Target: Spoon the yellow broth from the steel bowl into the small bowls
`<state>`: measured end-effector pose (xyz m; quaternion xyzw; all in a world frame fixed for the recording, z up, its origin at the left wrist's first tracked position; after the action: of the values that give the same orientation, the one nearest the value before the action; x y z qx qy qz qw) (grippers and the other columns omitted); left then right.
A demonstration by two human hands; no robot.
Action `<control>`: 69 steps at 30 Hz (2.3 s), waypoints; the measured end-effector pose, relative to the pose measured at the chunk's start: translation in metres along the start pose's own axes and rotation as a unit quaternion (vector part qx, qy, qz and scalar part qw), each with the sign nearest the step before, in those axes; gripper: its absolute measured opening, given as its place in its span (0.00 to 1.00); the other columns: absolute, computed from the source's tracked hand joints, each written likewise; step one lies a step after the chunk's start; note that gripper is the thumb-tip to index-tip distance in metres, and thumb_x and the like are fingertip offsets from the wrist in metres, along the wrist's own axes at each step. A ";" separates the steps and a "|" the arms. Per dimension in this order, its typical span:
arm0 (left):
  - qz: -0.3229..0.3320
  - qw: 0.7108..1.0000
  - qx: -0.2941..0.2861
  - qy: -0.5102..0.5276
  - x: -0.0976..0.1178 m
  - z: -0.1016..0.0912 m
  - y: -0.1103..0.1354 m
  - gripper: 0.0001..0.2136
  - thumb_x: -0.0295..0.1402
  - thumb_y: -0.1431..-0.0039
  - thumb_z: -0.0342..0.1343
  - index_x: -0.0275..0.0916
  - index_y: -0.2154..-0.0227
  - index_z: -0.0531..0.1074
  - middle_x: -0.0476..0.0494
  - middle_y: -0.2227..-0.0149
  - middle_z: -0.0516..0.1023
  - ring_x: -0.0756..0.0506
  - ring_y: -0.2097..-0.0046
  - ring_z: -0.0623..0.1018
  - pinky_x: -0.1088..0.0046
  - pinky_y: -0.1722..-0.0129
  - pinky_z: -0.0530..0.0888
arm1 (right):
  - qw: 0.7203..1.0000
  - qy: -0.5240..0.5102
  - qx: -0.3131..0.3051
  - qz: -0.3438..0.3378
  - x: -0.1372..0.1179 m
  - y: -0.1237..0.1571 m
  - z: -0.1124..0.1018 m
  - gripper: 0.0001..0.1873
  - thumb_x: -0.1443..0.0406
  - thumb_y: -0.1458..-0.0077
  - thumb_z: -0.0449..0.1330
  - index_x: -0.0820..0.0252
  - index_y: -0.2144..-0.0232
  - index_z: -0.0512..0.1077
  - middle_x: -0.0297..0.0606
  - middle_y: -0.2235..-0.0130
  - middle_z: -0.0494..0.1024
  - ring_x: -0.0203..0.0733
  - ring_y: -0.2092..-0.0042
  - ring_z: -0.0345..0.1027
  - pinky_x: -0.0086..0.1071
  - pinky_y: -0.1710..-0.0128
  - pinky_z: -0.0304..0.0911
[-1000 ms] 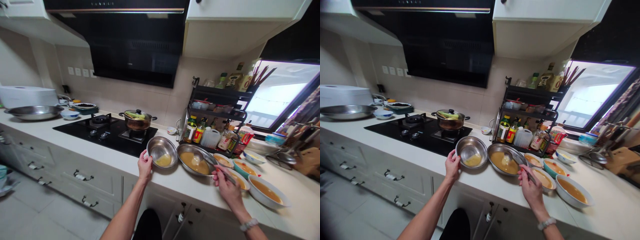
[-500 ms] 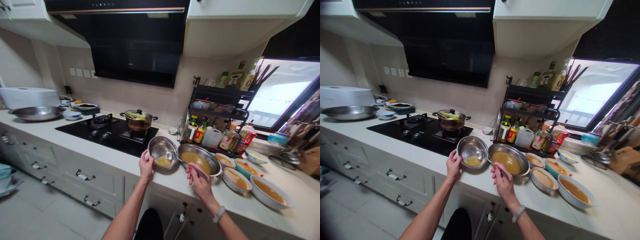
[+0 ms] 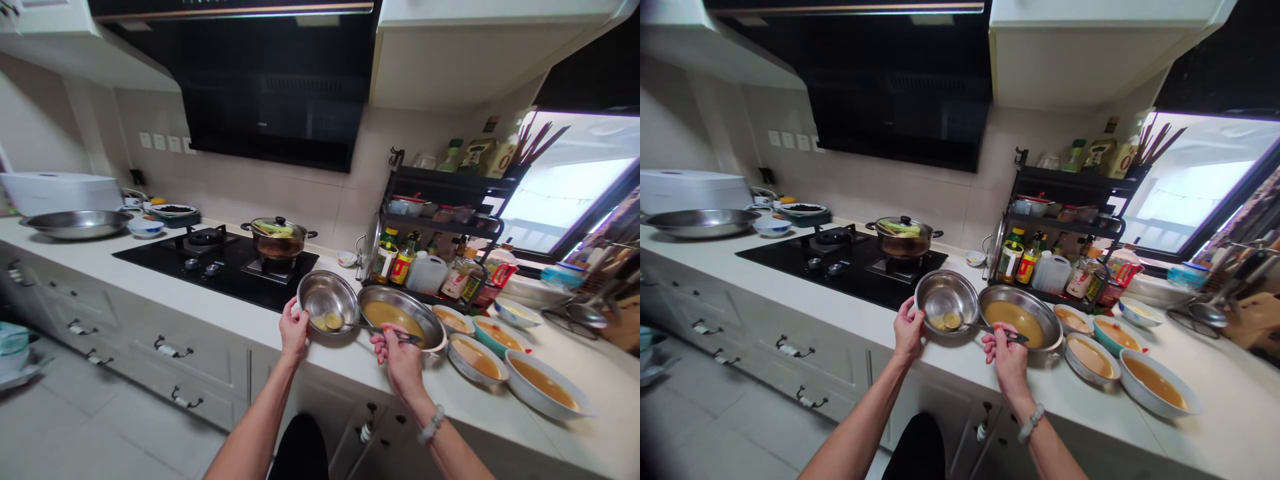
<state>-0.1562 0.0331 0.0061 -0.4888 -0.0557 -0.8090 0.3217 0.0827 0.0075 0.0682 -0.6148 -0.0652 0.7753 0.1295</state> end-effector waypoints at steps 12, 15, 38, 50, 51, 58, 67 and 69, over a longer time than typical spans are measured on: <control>0.005 1.000 0.004 0.001 0.000 0.000 0.000 0.24 0.36 0.52 0.60 0.36 0.51 0.65 0.62 0.84 0.60 0.57 0.85 0.58 0.83 0.85 0.57 | 0.998 -0.046 0.028 0.024 -0.013 0.000 -0.003 0.23 0.52 0.60 0.68 0.61 0.67 0.67 0.34 0.79 0.75 0.33 0.81 0.64 0.22 0.88 0.56; 0.003 1.000 0.004 -0.001 0.000 0.000 0.000 0.25 0.36 0.53 0.60 0.36 0.51 0.65 0.62 0.84 0.61 0.57 0.85 0.59 0.83 0.85 0.57 | 0.997 -0.053 0.048 0.022 -0.026 -0.003 -0.009 0.23 0.53 0.61 0.69 0.61 0.68 0.67 0.34 0.80 0.74 0.33 0.82 0.64 0.22 0.88 0.55; 0.002 0.999 -0.014 0.034 0.003 0.004 0.003 0.26 0.36 0.52 0.61 0.36 0.49 0.65 0.63 0.84 0.58 0.58 0.85 0.57 0.84 0.86 0.57 | 0.898 0.327 -0.010 -0.293 -0.044 -0.002 -0.101 0.14 0.57 0.44 0.57 0.58 0.60 0.74 0.40 0.69 0.76 0.39 0.73 0.69 0.31 0.79 0.67; 0.007 0.999 -0.016 0.035 0.004 0.004 0.002 0.26 0.35 0.51 0.61 0.35 0.49 0.65 0.63 0.84 0.58 0.58 0.85 0.57 0.84 0.86 0.57 | 0.944 0.206 -0.109 -0.232 -0.010 0.010 -0.008 0.12 0.60 0.39 0.53 0.58 0.57 0.71 0.36 0.71 0.74 0.33 0.78 0.65 0.26 0.83 0.65; 0.008 0.999 -0.016 0.035 0.003 0.004 0.002 0.26 0.35 0.51 0.61 0.35 0.49 0.65 0.63 0.84 0.58 0.58 0.85 0.56 0.84 0.86 0.57 | 0.940 0.219 -0.115 -0.237 -0.006 0.009 -0.004 0.12 0.60 0.40 0.53 0.58 0.57 0.71 0.36 0.71 0.74 0.34 0.77 0.66 0.27 0.82 0.66; 0.007 0.999 -0.014 0.036 0.002 0.003 0.002 0.25 0.35 0.51 0.61 0.35 0.49 0.65 0.63 0.84 0.59 0.58 0.85 0.57 0.84 0.86 0.57 | 0.948 0.219 -0.117 -0.198 0.008 0.010 0.010 0.15 0.55 0.43 0.55 0.59 0.60 0.72 0.37 0.71 0.75 0.36 0.76 0.68 0.28 0.81 0.68; -0.001 0.999 -0.010 0.038 0.006 0.004 0.003 0.27 0.36 0.52 0.62 0.35 0.49 0.65 0.63 0.83 0.60 0.58 0.85 0.57 0.84 0.86 0.56 | 0.999 0.023 0.016 -0.023 0.009 -0.001 -0.002 0.25 0.47 0.55 0.64 0.61 0.66 0.66 0.35 0.78 0.75 0.35 0.81 0.66 0.25 0.88 0.60; -0.002 0.999 -0.011 0.037 0.006 0.005 0.004 0.27 0.36 0.52 0.62 0.35 0.48 0.65 0.63 0.83 0.60 0.58 0.85 0.58 0.83 0.86 0.56 | 1.000 0.008 0.019 -0.018 0.007 0.000 -0.004 0.25 0.48 0.56 0.66 0.61 0.65 0.66 0.35 0.78 0.75 0.35 0.81 0.65 0.24 0.88 0.60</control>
<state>-0.1526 0.0293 0.0131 -0.4620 -0.0357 -0.8277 0.3166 0.0847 0.0093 0.0606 -0.6171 -0.0602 0.7690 0.1556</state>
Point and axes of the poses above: each hand's wrist, its own y-axis away from the middle knuckle, its own z-axis out of the palm, x = y × z, the point moved 4 cm from there along -y, towards the middle knuckle
